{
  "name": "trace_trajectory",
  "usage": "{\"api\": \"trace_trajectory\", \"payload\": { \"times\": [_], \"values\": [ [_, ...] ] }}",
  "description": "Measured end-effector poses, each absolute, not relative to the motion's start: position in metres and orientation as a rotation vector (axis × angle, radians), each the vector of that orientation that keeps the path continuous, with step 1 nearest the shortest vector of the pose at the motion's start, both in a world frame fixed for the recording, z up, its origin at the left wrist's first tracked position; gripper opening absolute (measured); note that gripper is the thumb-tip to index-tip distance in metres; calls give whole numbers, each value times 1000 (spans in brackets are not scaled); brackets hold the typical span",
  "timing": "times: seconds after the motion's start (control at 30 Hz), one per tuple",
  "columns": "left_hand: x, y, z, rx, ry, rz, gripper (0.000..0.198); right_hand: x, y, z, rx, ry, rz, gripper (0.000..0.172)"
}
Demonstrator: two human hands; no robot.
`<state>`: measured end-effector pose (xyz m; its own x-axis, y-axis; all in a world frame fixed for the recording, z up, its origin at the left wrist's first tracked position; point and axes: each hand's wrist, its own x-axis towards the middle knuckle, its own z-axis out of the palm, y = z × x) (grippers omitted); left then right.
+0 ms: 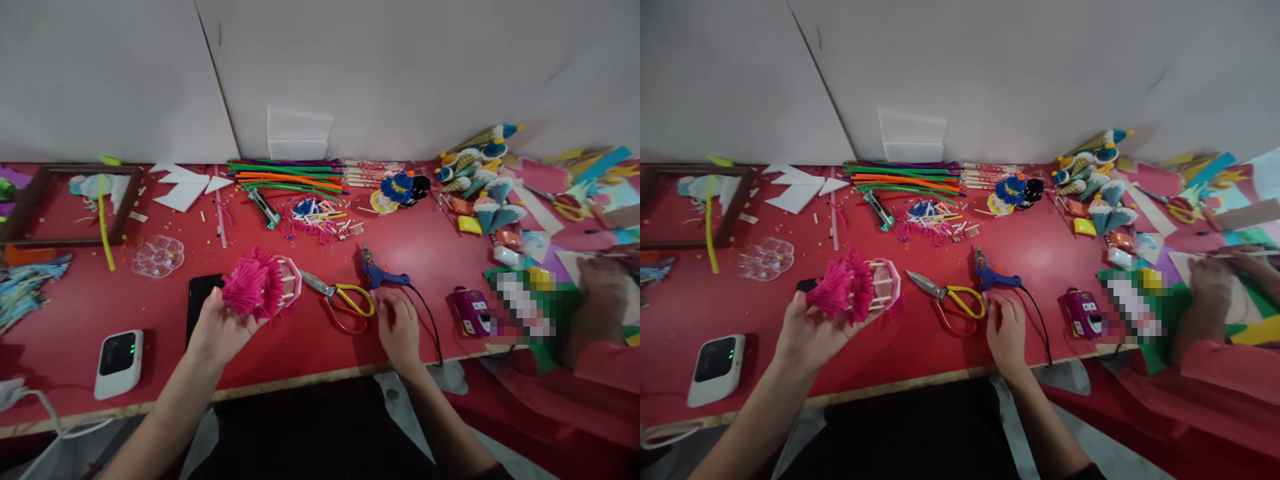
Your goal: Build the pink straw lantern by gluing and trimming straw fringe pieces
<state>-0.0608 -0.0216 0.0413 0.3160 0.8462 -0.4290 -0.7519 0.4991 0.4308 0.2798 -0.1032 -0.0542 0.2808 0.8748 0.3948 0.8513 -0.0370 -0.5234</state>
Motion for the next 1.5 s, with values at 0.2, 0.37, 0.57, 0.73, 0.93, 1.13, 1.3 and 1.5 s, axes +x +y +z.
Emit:
{"api": "trace_trajectory", "payload": {
  "times": [0.2,0.37,0.57,0.73,0.93,1.13,1.3,1.5],
  "values": [
    [-53,-16,43,199,645,1074,50,300,-123,-61,-1901,-1771,-31,26],
    [-48,-16,45,228,689,1059,53,322,-119,-60,-1851,-1912,-62,28],
    [-47,-21,38,285,871,1201,51,352,-103,-45,-1853,-1949,-156,28],
    [-42,-25,33,319,995,1419,55,311,-99,-26,-1810,-2071,-3,21],
    [-34,-32,30,516,971,1554,64,251,-90,-24,-1846,-2316,274,35],
    [-29,-38,28,492,945,1495,63,245,-65,-12,-2121,-2259,401,18],
    [-21,-41,36,385,962,1459,59,240,-65,7,-2068,-2215,498,20],
    [-15,-42,34,384,945,1449,63,219,-88,41,-1571,-2025,629,45]
  ]
}}
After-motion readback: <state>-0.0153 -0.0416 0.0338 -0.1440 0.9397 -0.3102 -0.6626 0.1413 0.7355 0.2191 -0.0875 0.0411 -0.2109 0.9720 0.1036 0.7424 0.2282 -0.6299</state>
